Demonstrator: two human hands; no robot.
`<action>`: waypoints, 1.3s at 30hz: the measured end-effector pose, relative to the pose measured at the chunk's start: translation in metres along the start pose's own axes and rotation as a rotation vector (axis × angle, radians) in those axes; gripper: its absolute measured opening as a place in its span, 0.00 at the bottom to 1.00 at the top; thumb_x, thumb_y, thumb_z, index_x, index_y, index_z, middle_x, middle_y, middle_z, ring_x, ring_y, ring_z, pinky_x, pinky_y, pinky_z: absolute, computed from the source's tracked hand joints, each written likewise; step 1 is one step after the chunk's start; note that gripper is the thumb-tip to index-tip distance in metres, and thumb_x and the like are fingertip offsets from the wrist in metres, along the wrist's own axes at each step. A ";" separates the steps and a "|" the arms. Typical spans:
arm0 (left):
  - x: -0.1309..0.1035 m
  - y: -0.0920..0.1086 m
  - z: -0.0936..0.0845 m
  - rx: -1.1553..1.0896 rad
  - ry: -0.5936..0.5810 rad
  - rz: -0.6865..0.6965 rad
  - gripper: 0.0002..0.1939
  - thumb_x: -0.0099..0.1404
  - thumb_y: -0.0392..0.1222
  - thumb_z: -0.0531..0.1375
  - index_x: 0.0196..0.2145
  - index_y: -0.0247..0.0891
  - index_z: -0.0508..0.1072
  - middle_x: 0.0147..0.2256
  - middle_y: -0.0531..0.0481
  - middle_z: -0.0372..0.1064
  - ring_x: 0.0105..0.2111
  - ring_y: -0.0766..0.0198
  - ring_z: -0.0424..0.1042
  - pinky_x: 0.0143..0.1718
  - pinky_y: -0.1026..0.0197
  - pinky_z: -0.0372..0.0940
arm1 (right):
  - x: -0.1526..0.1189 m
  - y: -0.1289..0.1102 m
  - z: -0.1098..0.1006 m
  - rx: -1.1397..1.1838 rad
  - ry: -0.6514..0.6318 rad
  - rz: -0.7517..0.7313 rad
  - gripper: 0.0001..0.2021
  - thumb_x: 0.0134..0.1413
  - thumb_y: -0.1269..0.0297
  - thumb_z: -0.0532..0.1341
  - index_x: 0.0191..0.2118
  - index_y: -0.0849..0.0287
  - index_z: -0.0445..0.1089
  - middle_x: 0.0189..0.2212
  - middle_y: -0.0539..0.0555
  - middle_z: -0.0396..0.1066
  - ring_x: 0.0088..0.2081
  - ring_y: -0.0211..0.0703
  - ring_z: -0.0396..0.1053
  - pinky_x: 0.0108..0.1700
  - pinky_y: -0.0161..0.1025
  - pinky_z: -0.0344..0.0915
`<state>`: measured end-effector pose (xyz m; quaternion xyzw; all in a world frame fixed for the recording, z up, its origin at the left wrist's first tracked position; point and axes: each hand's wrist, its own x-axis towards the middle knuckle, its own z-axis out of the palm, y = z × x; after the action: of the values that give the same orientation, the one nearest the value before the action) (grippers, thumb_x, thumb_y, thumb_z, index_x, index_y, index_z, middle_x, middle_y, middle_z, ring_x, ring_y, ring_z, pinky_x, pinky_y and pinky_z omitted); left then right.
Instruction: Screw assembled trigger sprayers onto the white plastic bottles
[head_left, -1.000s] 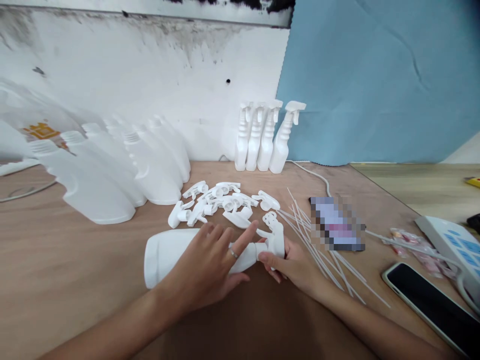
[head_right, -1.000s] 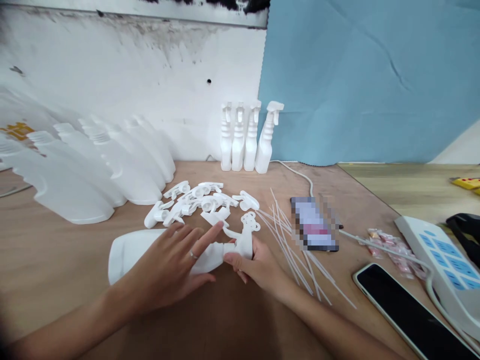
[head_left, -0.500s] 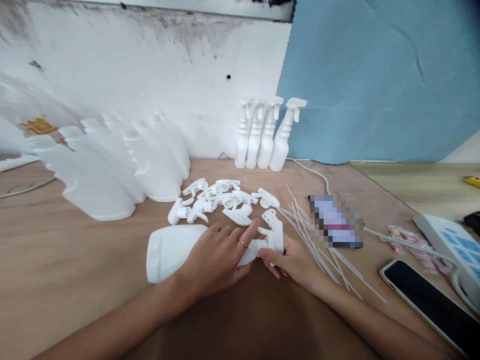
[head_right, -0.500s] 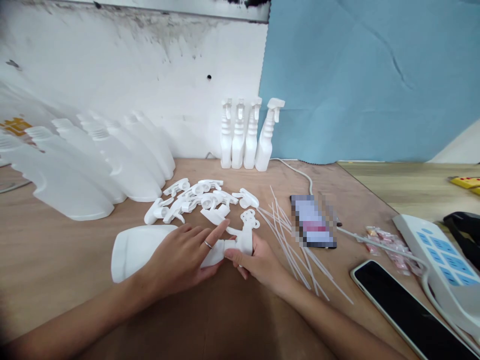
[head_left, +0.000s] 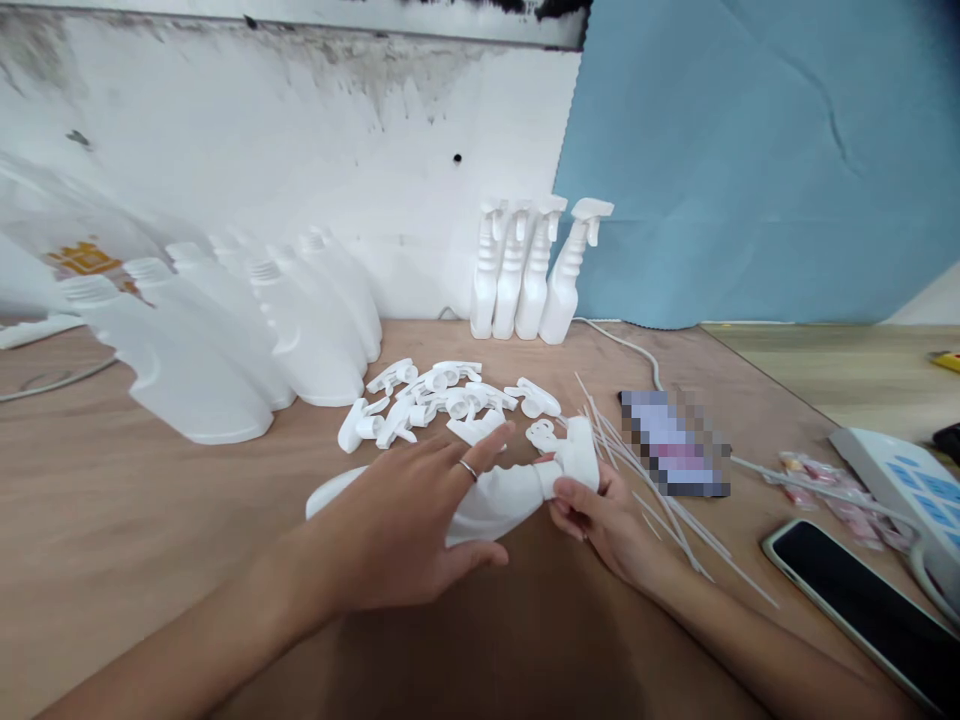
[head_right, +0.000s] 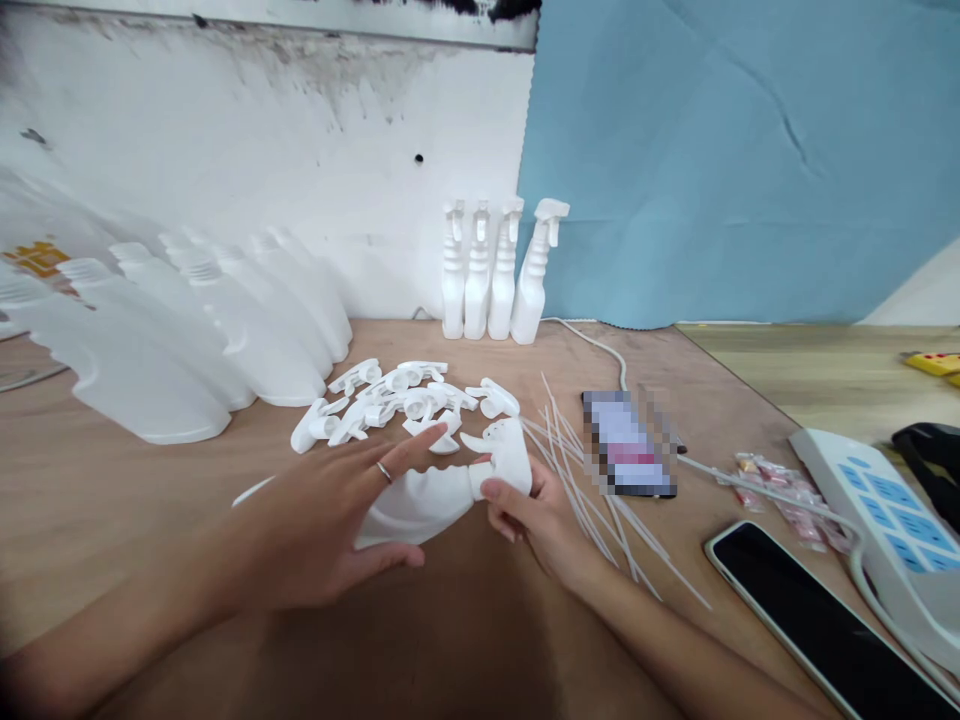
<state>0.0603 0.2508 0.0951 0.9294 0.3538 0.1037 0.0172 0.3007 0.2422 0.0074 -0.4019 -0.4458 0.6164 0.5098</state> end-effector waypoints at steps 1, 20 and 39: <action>-0.002 -0.004 -0.006 -0.016 -0.007 0.010 0.47 0.63 0.59 0.64 0.71 0.49 0.44 0.54 0.45 0.71 0.50 0.49 0.73 0.46 0.52 0.67 | 0.000 0.000 -0.001 0.033 0.013 -0.019 0.20 0.50 0.51 0.70 0.42 0.60 0.69 0.20 0.44 0.61 0.17 0.30 0.53 0.20 0.33 0.44; 0.134 -0.145 0.003 -0.435 0.941 -0.504 0.27 0.61 0.33 0.59 0.58 0.36 0.64 0.53 0.44 0.70 0.53 0.52 0.69 0.60 0.51 0.61 | 0.014 0.008 -0.023 -1.203 0.081 -0.538 0.18 0.62 0.67 0.56 0.57 0.53 0.63 0.58 0.61 0.58 0.59 0.56 0.60 0.60 0.56 0.60; 0.238 -0.178 0.079 -0.638 0.841 -0.663 0.27 0.60 0.31 0.66 0.51 0.35 0.57 0.54 0.34 0.57 0.55 0.52 0.62 0.58 0.53 0.56 | 0.013 0.007 -0.021 -1.449 0.073 -0.486 0.20 0.63 0.65 0.56 0.59 0.57 0.67 0.62 0.64 0.57 0.60 0.61 0.57 0.60 0.59 0.60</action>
<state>0.1337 0.5446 0.0421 0.5988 0.5517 0.5505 0.1845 0.3170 0.2570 -0.0056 -0.5467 -0.7973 0.0266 0.2545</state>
